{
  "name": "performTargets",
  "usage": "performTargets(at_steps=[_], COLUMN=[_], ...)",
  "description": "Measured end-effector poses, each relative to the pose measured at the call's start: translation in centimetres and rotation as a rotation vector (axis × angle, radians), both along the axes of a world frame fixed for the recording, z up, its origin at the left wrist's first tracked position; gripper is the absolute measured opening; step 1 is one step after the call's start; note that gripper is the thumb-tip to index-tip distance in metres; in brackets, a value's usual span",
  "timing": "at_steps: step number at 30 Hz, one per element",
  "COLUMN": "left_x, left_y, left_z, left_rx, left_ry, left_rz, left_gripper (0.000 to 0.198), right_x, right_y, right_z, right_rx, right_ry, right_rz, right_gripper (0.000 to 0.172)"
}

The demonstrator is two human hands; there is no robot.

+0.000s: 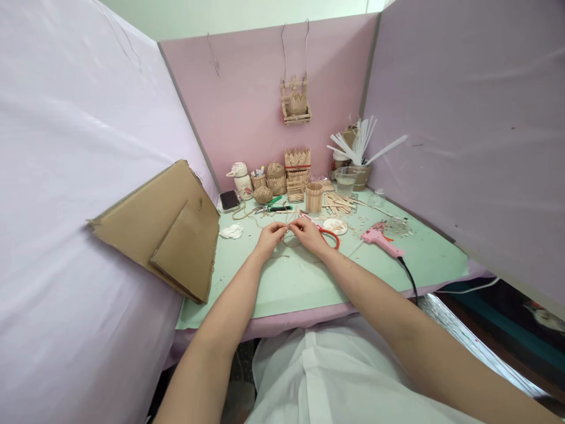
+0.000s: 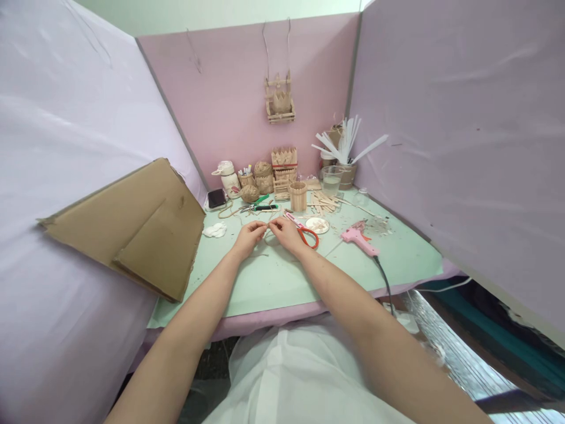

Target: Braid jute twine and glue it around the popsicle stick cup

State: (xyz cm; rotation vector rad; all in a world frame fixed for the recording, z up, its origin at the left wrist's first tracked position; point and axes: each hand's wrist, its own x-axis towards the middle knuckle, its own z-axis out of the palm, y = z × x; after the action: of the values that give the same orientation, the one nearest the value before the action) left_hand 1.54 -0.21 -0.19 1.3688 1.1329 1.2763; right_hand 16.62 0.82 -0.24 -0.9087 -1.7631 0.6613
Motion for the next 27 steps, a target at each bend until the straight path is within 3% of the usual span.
performTargets(at_steps=[6, 18, 27], left_x=[-0.23, -0.40, -0.15], left_y=[0.02, 0.13, -0.24], left_z=[-0.06, -0.21, 0.26], left_rx=[-0.040, 0.047, 0.071], left_ry=[-0.121, 0.020, 0.052], left_rz=[-0.053, 0.083, 0.078], left_gripper=[0.027, 0.027, 0.027], right_x=[0.01, 0.02, 0.10], right_y=[-0.12, 0.12, 0.35], right_z=[0.21, -0.20, -0.39], right_rx=[-0.042, 0.074, 0.086], right_ry=[0.044, -0.006, -0.001], right_rz=[0.012, -0.010, -0.034], right_gripper=[0.016, 0.011, 0.012])
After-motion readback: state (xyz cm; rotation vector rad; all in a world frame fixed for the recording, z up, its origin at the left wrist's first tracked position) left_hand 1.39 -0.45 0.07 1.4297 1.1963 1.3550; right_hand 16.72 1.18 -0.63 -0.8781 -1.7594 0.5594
